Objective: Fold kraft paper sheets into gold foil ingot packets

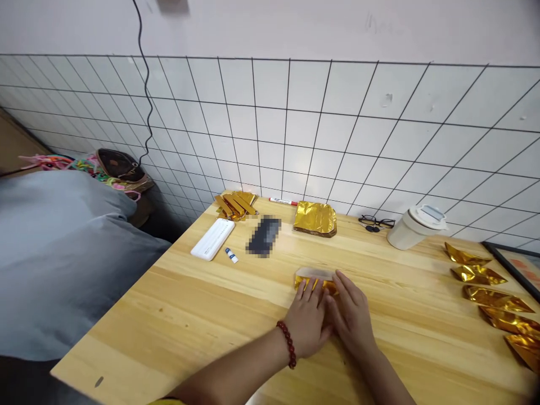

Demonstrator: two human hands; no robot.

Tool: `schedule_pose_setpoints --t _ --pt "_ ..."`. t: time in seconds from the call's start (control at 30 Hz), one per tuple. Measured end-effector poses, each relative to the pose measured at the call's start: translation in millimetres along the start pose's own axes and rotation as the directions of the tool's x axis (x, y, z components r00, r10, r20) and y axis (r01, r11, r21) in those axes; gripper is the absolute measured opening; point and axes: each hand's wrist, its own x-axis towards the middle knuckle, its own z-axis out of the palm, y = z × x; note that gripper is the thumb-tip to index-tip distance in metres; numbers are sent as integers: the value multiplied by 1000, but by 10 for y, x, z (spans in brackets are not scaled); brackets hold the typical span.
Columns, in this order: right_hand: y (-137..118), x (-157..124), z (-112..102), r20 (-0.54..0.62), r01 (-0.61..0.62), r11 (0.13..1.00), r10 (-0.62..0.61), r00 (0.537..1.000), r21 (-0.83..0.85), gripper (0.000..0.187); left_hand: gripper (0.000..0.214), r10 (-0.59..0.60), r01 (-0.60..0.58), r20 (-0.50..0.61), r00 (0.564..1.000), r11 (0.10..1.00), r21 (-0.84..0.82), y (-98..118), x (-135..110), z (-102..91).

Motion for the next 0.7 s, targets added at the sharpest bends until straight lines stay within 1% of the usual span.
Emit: schedule_pose_setpoints --t 0.03,0.1,0.17,0.33,0.4,0.53,0.6,0.7 --pt "-5 0 19 98 37 998 -32 995 -51 46 74 5 -5 -6 1000 1000 -2 2 6 9" --pt "-3 -4 55 252 73 987 -34 967 -144 48 77 9 -9 -18 1000 1000 -12 7 21 30" --pt "9 -22 75 330 69 970 13 944 -234 51 78 2 -3 -27 1000 1000 -21 7 34 51" --pt "-3 -106 26 328 -11 884 185 926 -467 57 77 -10 12 -42 999 999 44 -10 42 97" --pt "-51 -125 -12 347 -45 847 265 899 -530 58 74 4 1 -54 999 996 93 -17 43 108" --pt "-189 -143 -61 381 -122 792 415 826 -598 60 70 43 -30 -74 996 986 164 -23 53 114" --pt "-243 -166 -68 361 -156 767 458 812 -623 60 69 61 -46 -77 995 983 180 -18 54 120" --pt "-275 -232 -86 337 -160 746 467 817 -646 59 79 35 -14 -97 995 979 204 -7 26 136"
